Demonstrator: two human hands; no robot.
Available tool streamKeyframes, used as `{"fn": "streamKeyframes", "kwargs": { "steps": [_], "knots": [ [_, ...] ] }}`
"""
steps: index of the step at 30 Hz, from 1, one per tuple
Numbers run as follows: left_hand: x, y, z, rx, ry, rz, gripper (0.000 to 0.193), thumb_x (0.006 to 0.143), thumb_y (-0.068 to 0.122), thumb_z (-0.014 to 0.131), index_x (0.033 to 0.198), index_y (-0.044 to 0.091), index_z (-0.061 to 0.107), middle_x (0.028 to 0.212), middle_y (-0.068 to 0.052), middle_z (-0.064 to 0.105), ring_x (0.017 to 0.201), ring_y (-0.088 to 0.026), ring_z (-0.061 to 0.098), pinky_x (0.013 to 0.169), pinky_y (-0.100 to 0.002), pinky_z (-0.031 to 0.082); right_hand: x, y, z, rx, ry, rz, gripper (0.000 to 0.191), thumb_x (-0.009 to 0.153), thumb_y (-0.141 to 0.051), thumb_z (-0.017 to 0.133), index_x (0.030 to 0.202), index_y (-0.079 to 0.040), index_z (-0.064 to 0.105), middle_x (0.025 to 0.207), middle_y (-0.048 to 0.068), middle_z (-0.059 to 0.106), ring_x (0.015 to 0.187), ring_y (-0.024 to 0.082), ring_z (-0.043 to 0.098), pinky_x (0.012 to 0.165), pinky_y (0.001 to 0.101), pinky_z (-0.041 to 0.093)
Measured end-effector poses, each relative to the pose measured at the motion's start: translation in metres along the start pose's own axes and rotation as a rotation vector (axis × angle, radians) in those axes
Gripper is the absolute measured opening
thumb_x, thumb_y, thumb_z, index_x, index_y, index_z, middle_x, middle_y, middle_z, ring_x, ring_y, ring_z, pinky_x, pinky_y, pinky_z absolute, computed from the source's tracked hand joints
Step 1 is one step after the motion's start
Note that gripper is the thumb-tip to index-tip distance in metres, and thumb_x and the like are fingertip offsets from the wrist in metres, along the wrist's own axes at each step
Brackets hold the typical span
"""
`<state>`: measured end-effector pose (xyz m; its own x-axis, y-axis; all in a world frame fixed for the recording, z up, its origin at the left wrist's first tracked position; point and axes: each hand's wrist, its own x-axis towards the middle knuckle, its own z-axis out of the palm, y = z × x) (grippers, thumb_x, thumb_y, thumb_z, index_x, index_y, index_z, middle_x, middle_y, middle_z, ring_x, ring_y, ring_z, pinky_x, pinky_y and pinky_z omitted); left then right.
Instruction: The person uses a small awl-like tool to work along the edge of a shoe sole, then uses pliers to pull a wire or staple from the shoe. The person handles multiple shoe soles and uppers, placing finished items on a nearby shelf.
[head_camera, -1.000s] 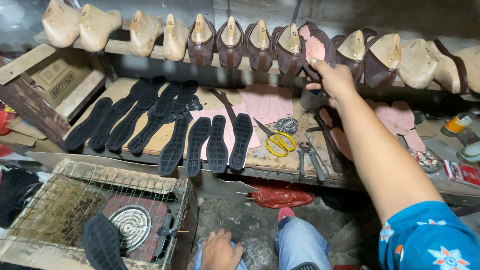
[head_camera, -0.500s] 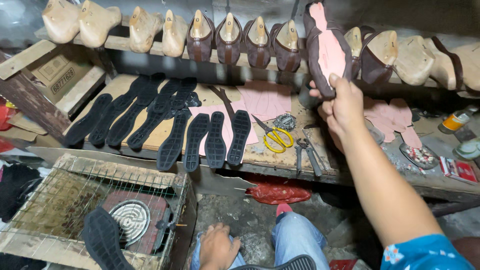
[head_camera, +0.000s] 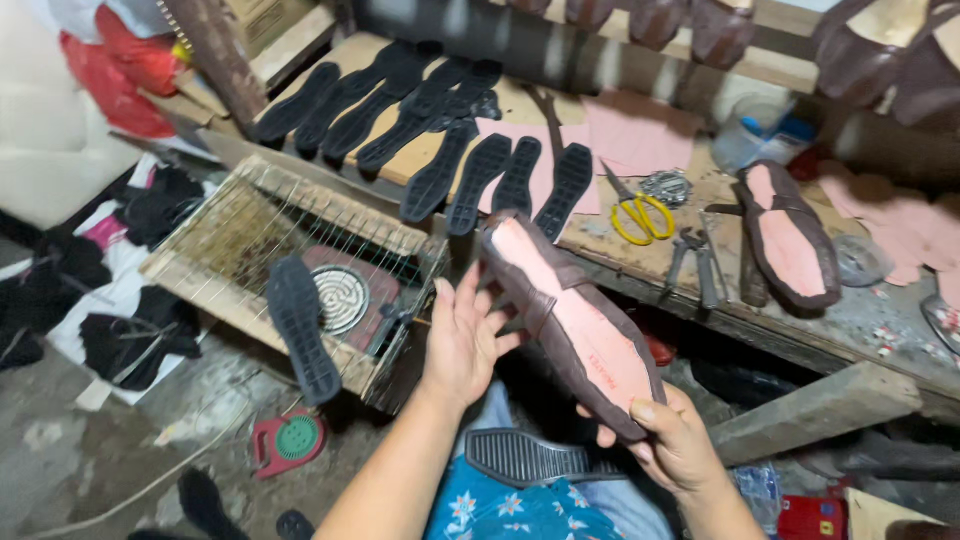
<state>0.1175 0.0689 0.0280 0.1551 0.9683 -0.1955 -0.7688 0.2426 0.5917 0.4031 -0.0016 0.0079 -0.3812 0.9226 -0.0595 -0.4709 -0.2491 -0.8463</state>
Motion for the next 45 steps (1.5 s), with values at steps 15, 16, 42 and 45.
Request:
{"fn": "streamKeyframes", "kwargs": {
  "steps": [15, 16, 42, 45],
  "knots": [
    [-0.087, 0.018, 0.011, 0.124, -0.526, -0.207, 0.093, 0.097, 0.052, 0.066, 0.164, 0.000, 0.029, 0.161, -0.015, 0.042, 0.145, -0.023, 0.044, 0.122, -0.038, 0.036, 0.108, -0.114, 0.062, -0.383, 0.056, -0.085, 0.029, 0.094, -0.024, 0.063, 0.112, -0.003, 0.065, 0.098, 0.003, 0.071, 0.081, 0.010, 0.068, 0.073, 0.0232, 0.056],
    [-0.089, 0.018, 0.015, 0.145, -0.513, -0.186, 0.092, 0.095, 0.049, 0.069, 0.163, 0.001, 0.029, 0.160, -0.014, 0.043, 0.144, -0.023, 0.045, 0.121, -0.038, 0.037, 0.117, -0.114, 0.072, -0.413, 0.050, -0.104, 0.029, 0.097, -0.026, 0.063, 0.113, -0.002, 0.065, 0.099, 0.003, 0.071, 0.082, 0.010, 0.067, 0.074, 0.0237, 0.056],
    [-0.103, 0.009, 0.057, 0.070, -0.078, 0.323, 0.048, 0.103, 0.029, 0.062, 0.139, -0.001, 0.051, 0.120, -0.011, 0.064, 0.105, -0.020, 0.066, 0.090, -0.035, 0.057, 0.028, -0.032, 0.148, -0.294, -0.331, -0.024, 0.103, 0.097, -0.071, 0.049, 0.168, -0.005, 0.013, 0.144, 0.007, 0.052, 0.078, 0.007, 0.048, 0.053, 0.0207, 0.038],
    [-0.105, 0.007, 0.058, 0.119, -0.052, 0.332, 0.048, 0.102, 0.031, 0.062, 0.138, 0.001, 0.052, 0.118, -0.008, 0.064, 0.103, -0.016, 0.067, 0.089, -0.032, 0.059, 0.025, -0.035, 0.150, -0.320, -0.342, -0.009, 0.105, 0.096, -0.072, 0.049, 0.169, -0.005, 0.013, 0.134, 0.010, 0.057, 0.078, 0.008, 0.053, 0.050, 0.0194, 0.039]
  ]
}}
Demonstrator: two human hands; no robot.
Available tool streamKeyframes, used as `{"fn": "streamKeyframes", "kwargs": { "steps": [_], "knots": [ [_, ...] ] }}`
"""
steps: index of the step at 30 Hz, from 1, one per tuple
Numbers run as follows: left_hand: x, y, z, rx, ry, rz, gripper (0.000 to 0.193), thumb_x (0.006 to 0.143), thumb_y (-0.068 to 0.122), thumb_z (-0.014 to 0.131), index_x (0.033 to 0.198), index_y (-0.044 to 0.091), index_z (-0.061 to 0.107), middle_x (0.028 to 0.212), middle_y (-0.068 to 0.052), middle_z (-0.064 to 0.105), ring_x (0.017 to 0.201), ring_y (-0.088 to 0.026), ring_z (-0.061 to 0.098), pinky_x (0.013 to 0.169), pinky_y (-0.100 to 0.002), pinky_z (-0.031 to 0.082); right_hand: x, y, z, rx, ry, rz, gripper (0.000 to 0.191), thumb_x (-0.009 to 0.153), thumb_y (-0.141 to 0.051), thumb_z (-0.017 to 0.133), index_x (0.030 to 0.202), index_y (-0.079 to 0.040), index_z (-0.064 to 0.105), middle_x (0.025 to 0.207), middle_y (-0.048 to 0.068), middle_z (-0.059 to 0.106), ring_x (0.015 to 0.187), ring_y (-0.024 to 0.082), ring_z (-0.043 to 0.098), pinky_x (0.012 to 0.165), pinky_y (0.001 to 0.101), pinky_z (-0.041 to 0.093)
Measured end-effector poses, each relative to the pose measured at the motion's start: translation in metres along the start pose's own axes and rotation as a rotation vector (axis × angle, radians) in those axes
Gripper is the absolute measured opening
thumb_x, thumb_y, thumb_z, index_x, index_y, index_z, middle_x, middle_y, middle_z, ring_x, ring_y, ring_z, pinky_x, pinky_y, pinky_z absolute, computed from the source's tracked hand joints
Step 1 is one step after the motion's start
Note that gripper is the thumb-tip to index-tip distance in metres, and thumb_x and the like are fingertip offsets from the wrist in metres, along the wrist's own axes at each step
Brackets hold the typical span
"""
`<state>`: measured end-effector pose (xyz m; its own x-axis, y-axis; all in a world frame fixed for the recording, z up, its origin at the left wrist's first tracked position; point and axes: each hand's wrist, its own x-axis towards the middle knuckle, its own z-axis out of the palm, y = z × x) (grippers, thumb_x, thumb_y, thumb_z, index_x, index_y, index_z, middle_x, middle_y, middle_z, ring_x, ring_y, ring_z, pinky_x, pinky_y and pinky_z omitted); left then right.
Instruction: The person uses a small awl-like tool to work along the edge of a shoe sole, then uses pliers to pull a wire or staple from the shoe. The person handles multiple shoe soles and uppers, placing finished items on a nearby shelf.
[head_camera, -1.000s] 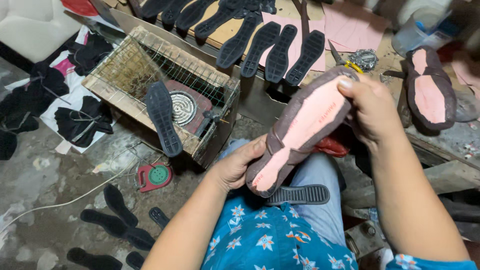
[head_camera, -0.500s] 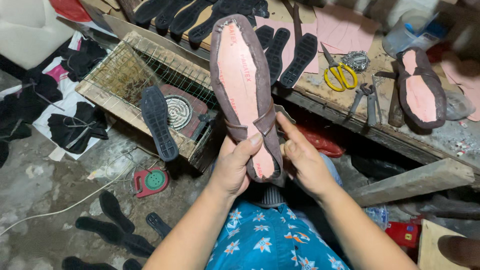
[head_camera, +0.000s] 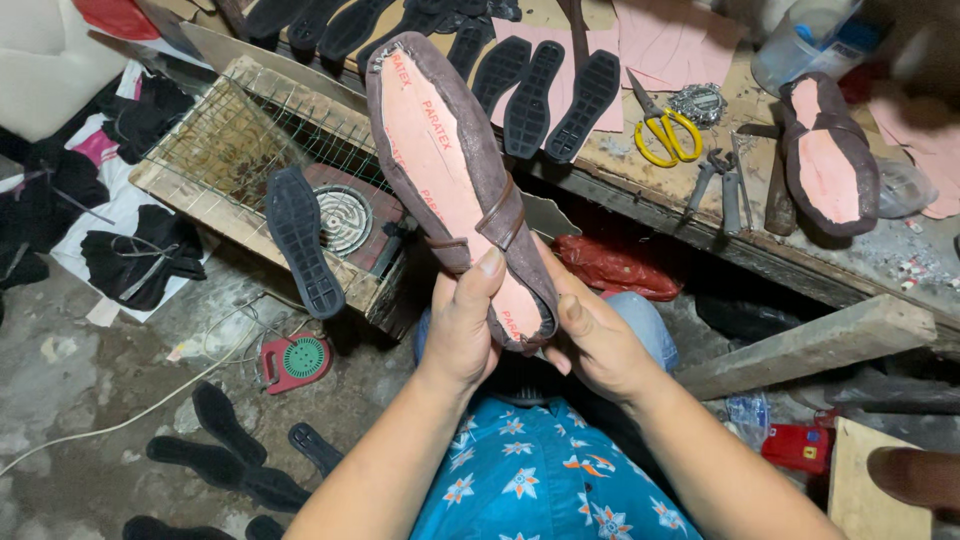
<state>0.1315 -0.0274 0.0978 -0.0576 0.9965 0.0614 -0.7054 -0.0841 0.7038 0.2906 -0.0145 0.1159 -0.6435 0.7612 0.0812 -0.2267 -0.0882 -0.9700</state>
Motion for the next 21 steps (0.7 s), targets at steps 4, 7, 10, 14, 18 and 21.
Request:
{"fn": "streamKeyframes", "kwargs": {
  "steps": [4, 7, 10, 14, 18, 21],
  "knots": [
    [-0.006, 0.006, 0.004, 0.066, -0.038, -0.041, 0.045, 0.100, 0.035, 0.062, 0.129, 0.002, 0.053, 0.095, -0.010, 0.066, 0.072, -0.016, 0.066, 0.051, -0.031, 0.055, -0.004, -0.001, 0.000, 0.005, 0.000, 0.057, 0.104, 0.094, -0.071, 0.049, 0.167, -0.008, 0.010, 0.123, 0.012, 0.061, 0.076, 0.013, 0.063, 0.044, 0.0192, 0.041],
    [-0.009, 0.013, 0.009, 0.089, -0.055, -0.046, 0.045, 0.098, 0.036, 0.061, 0.127, 0.003, 0.052, 0.090, -0.009, 0.066, 0.066, -0.015, 0.065, 0.044, -0.029, 0.052, -0.008, -0.001, -0.001, -0.004, -0.019, 0.067, 0.101, 0.098, -0.068, 0.048, 0.172, -0.010, 0.009, 0.126, 0.015, 0.063, 0.081, 0.016, 0.068, 0.045, 0.0190, 0.043],
    [-0.010, 0.018, 0.011, 0.136, -0.077, -0.025, 0.044, 0.100, 0.036, 0.062, 0.127, 0.002, 0.052, 0.091, -0.009, 0.065, 0.067, -0.014, 0.064, 0.047, -0.028, 0.052, -0.010, 0.000, -0.001, 0.056, -0.044, 0.036, 0.095, 0.101, -0.060, 0.049, 0.169, -0.007, 0.009, 0.145, 0.013, 0.050, 0.106, 0.020, 0.062, 0.070, 0.0282, 0.054],
    [-0.013, 0.018, 0.008, 0.233, -0.061, -0.003, 0.045, 0.100, 0.035, 0.062, 0.128, 0.001, 0.053, 0.096, -0.008, 0.065, 0.076, -0.013, 0.063, 0.061, -0.027, 0.053, -0.010, 0.002, -0.002, 0.005, -0.063, -0.030, 0.089, 0.106, -0.055, 0.049, 0.167, -0.002, 0.012, 0.167, 0.012, 0.032, 0.137, 0.023, 0.047, 0.102, 0.0356, 0.050],
    [-0.011, 0.012, 0.003, 0.209, -0.064, 0.061, 0.046, 0.102, 0.033, 0.063, 0.133, 0.000, 0.054, 0.112, -0.006, 0.064, 0.096, -0.014, 0.062, 0.082, -0.030, 0.053, -0.007, 0.006, -0.007, -0.021, -0.083, -0.041, 0.090, 0.104, -0.058, 0.048, 0.165, -0.001, 0.013, 0.167, 0.010, 0.029, 0.143, 0.020, 0.041, 0.109, 0.0342, 0.043],
    [-0.012, 0.005, 0.001, 0.269, -0.020, 0.192, 0.050, 0.104, 0.037, 0.061, 0.137, 0.000, 0.054, 0.124, -0.005, 0.062, 0.112, -0.015, 0.059, 0.100, -0.033, 0.050, -0.007, 0.011, -0.013, -0.027, -0.054, -0.083, 0.087, 0.103, -0.053, 0.052, 0.165, -0.001, 0.020, 0.165, 0.011, 0.035, 0.132, 0.017, 0.037, 0.105, 0.0285, 0.034]
  ]
}}
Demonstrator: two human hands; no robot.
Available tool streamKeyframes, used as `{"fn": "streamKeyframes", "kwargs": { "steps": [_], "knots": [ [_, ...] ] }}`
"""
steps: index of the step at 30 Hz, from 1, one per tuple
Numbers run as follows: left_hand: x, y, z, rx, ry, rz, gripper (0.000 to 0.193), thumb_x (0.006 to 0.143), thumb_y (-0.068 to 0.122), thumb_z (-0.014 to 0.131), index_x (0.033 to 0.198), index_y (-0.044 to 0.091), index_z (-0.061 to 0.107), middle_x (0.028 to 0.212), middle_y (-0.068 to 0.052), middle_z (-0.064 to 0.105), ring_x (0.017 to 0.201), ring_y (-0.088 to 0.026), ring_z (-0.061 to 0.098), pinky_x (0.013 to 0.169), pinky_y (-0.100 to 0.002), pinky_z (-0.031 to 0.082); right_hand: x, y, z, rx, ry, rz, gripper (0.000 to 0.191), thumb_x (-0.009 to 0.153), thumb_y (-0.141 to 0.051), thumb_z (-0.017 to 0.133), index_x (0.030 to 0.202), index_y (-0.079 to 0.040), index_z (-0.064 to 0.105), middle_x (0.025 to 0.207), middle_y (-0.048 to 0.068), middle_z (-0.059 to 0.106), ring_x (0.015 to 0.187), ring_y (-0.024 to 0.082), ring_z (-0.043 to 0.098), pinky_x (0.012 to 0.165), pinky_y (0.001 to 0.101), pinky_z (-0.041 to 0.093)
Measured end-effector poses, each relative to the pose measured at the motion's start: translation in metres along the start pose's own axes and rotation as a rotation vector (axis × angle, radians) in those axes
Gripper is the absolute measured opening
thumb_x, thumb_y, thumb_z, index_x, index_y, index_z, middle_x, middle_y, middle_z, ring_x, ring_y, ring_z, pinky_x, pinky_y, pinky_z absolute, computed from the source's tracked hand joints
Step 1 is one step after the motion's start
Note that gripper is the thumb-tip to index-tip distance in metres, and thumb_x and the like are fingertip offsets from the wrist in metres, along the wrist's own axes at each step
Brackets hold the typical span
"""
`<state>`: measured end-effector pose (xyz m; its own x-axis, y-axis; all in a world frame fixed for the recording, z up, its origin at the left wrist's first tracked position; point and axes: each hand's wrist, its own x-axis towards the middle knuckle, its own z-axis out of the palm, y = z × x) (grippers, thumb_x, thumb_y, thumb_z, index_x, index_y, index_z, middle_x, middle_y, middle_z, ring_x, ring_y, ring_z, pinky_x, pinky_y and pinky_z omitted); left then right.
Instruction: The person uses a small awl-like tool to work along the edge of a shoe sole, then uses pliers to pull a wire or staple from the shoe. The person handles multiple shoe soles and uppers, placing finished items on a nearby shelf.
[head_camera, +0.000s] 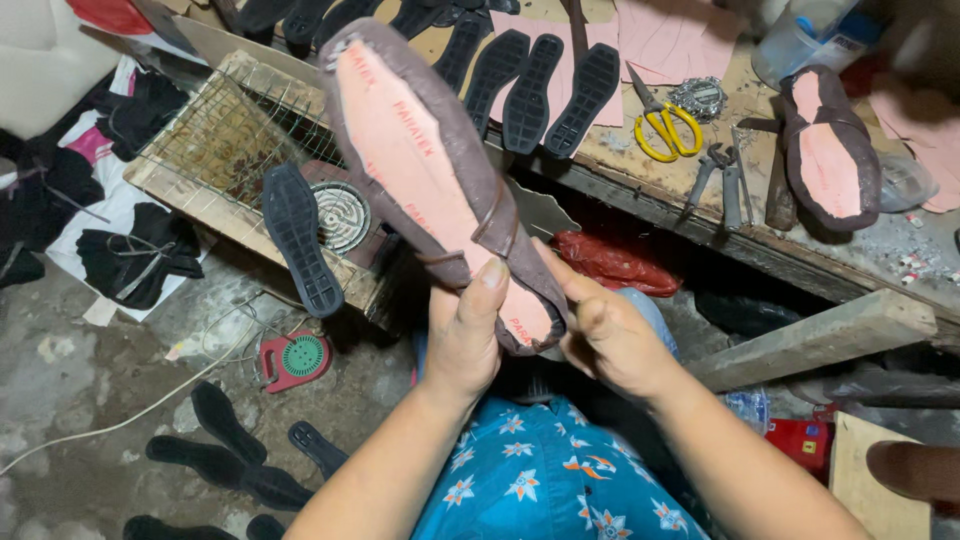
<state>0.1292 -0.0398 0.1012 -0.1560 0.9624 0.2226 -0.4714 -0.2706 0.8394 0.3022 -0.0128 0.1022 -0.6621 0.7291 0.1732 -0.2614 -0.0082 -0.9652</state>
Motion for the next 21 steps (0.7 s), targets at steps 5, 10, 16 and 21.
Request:
{"fn": "streamKeyframes", "kwargs": {
  "steps": [5, 10, 16, 21],
  "knots": [
    [-0.015, -0.002, -0.011, 0.378, 0.046, 0.009, 0.052, 0.108, 0.046, 0.055, 0.126, -0.001, 0.065, 0.119, -0.010, 0.071, 0.109, -0.020, 0.066, 0.100, -0.036, 0.053, -0.002, 0.012, 0.008, 0.054, 0.156, -0.015, 0.096, 0.084, -0.020, 0.078, 0.163, -0.004, 0.027, 0.160, 0.009, 0.044, 0.119, 0.014, 0.046, 0.098, 0.0291, 0.041],
    [-0.034, 0.003, -0.022, 0.266, -0.144, 0.070, 0.056, 0.105, 0.043, 0.063, 0.138, -0.002, 0.056, 0.131, -0.015, 0.064, 0.122, -0.022, 0.062, 0.108, -0.037, 0.048, 0.004, 0.011, 0.000, -0.043, 0.213, -0.066, 0.101, 0.067, -0.002, 0.089, 0.154, -0.002, 0.038, 0.150, 0.008, 0.052, 0.138, 0.017, 0.053, 0.118, 0.0364, 0.044],
    [-0.001, 0.012, -0.072, -0.532, 0.053, -0.318, 0.068, 0.094, 0.035, 0.070, 0.145, -0.003, 0.046, 0.141, -0.019, 0.057, 0.129, -0.027, 0.057, 0.111, -0.041, 0.043, 0.009, -0.007, -0.055, 0.199, 0.069, 0.013, 0.091, 0.068, -0.017, 0.086, 0.150, 0.003, 0.051, 0.142, 0.013, 0.063, 0.131, 0.023, 0.061, 0.118, 0.0388, 0.044],
    [-0.016, 0.019, -0.106, -0.633, -0.305, -0.850, 0.084, 0.087, 0.036, 0.076, 0.152, -0.002, 0.038, 0.146, -0.019, 0.055, 0.132, -0.026, 0.057, 0.112, -0.038, 0.044, 0.020, 0.016, -0.069, 0.188, -0.067, 0.181, 0.085, 0.073, -0.018, 0.082, 0.150, 0.003, 0.052, 0.138, 0.014, 0.064, 0.126, 0.022, 0.062, 0.109, 0.0362, 0.047]
  ]
}}
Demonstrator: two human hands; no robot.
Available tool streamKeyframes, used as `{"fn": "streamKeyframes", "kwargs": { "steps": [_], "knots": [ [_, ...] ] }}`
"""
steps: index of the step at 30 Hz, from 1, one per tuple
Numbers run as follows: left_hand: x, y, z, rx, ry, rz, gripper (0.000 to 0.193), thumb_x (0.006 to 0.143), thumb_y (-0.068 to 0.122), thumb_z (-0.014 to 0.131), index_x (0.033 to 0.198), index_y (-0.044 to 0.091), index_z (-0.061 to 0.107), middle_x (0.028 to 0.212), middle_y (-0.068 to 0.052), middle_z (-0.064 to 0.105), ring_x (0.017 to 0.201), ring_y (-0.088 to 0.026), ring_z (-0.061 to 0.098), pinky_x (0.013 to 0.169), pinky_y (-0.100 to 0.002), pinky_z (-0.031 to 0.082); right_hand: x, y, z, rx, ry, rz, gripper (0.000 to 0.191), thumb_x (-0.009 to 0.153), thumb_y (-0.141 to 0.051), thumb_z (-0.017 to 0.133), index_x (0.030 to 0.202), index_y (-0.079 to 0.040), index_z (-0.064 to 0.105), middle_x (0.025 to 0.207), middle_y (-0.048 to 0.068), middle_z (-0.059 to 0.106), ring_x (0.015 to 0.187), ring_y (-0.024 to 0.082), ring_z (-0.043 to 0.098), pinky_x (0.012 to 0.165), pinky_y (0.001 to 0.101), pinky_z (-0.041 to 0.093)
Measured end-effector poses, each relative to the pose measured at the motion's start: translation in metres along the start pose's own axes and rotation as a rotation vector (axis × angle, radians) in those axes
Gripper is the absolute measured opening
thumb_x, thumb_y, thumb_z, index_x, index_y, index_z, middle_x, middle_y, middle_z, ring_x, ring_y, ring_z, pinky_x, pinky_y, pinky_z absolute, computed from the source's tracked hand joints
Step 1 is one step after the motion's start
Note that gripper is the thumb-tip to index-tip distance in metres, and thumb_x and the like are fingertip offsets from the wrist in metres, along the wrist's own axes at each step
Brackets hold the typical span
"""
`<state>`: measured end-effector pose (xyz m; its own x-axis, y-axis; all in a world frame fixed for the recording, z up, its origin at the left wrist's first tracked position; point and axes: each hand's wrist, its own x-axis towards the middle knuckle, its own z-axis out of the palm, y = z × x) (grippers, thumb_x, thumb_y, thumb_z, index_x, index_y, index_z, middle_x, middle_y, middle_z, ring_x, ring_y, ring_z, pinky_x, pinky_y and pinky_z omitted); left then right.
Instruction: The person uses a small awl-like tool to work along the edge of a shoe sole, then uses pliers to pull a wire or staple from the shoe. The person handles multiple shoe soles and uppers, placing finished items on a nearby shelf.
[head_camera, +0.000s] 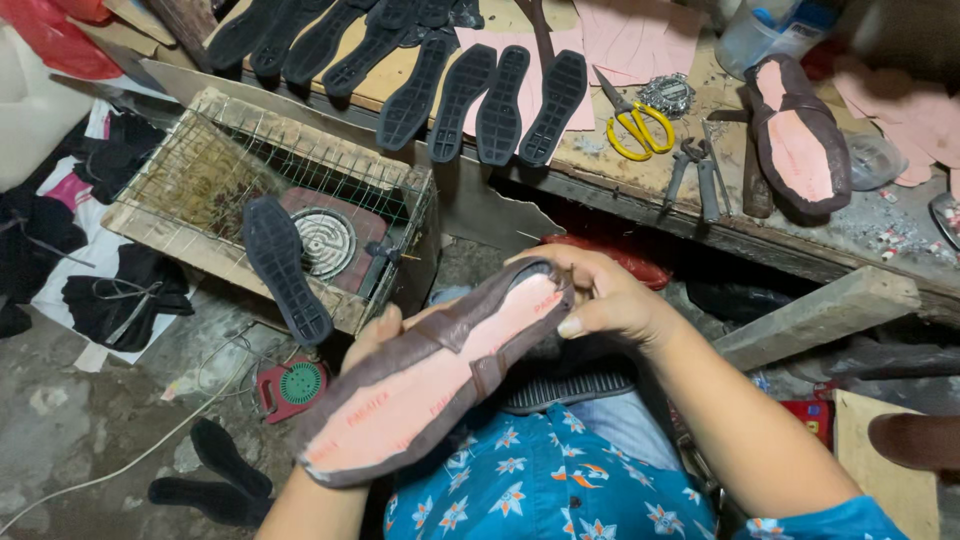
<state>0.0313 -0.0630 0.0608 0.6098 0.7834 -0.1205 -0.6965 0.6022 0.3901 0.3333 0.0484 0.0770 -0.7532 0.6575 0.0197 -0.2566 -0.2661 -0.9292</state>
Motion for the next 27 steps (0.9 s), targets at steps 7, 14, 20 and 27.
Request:
{"fn": "streamKeyframes", "kwargs": {
  "steps": [7, 14, 20, 27],
  "knots": [
    [0.013, -0.012, -0.022, 0.193, 0.128, 0.203, 0.102, 0.077, 0.033, 0.082, 0.159, 0.001, 0.031, 0.150, -0.018, 0.053, 0.134, -0.025, 0.058, 0.112, -0.036, 0.046, -0.011, 0.058, -0.005, -0.902, 0.193, 0.306, 0.092, 0.067, -0.034, 0.090, 0.144, -0.005, 0.048, 0.132, 0.012, 0.065, 0.111, 0.023, 0.069, 0.092, 0.0354, 0.055],
    [0.001, -0.006, -0.060, 0.299, 0.475, 0.242, 0.093, 0.074, 0.024, 0.075, 0.157, 0.008, 0.036, 0.143, -0.016, 0.057, 0.125, -0.027, 0.061, 0.105, -0.041, 0.050, -0.039, 0.104, 0.000, -1.466, -0.145, 0.365, 0.068, 0.064, -0.028, 0.085, 0.126, -0.008, 0.064, 0.114, 0.014, 0.072, 0.109, 0.036, 0.065, 0.091, 0.0445, 0.052],
    [-0.020, -0.011, -0.069, 0.252, 0.419, 0.315, 0.094, 0.075, 0.028, 0.076, 0.158, 0.007, 0.036, 0.143, -0.016, 0.058, 0.124, -0.026, 0.062, 0.104, -0.039, 0.051, -0.028, 0.055, -0.023, -1.167, 0.075, 0.261, 0.073, 0.059, -0.031, 0.088, 0.124, -0.005, 0.065, 0.110, 0.014, 0.075, 0.103, 0.027, 0.072, 0.089, 0.0363, 0.054],
    [-0.046, -0.031, -0.063, 0.046, 0.355, 0.381, 0.096, 0.079, 0.035, 0.076, 0.160, 0.004, 0.035, 0.147, -0.016, 0.055, 0.125, -0.025, 0.059, 0.104, -0.037, 0.048, 0.061, 0.040, -0.009, -1.016, 0.315, 0.053, 0.070, 0.070, -0.040, 0.085, 0.124, 0.001, 0.065, 0.110, 0.013, 0.074, 0.099, 0.017, 0.070, 0.089, 0.0313, 0.052]
  ]
}}
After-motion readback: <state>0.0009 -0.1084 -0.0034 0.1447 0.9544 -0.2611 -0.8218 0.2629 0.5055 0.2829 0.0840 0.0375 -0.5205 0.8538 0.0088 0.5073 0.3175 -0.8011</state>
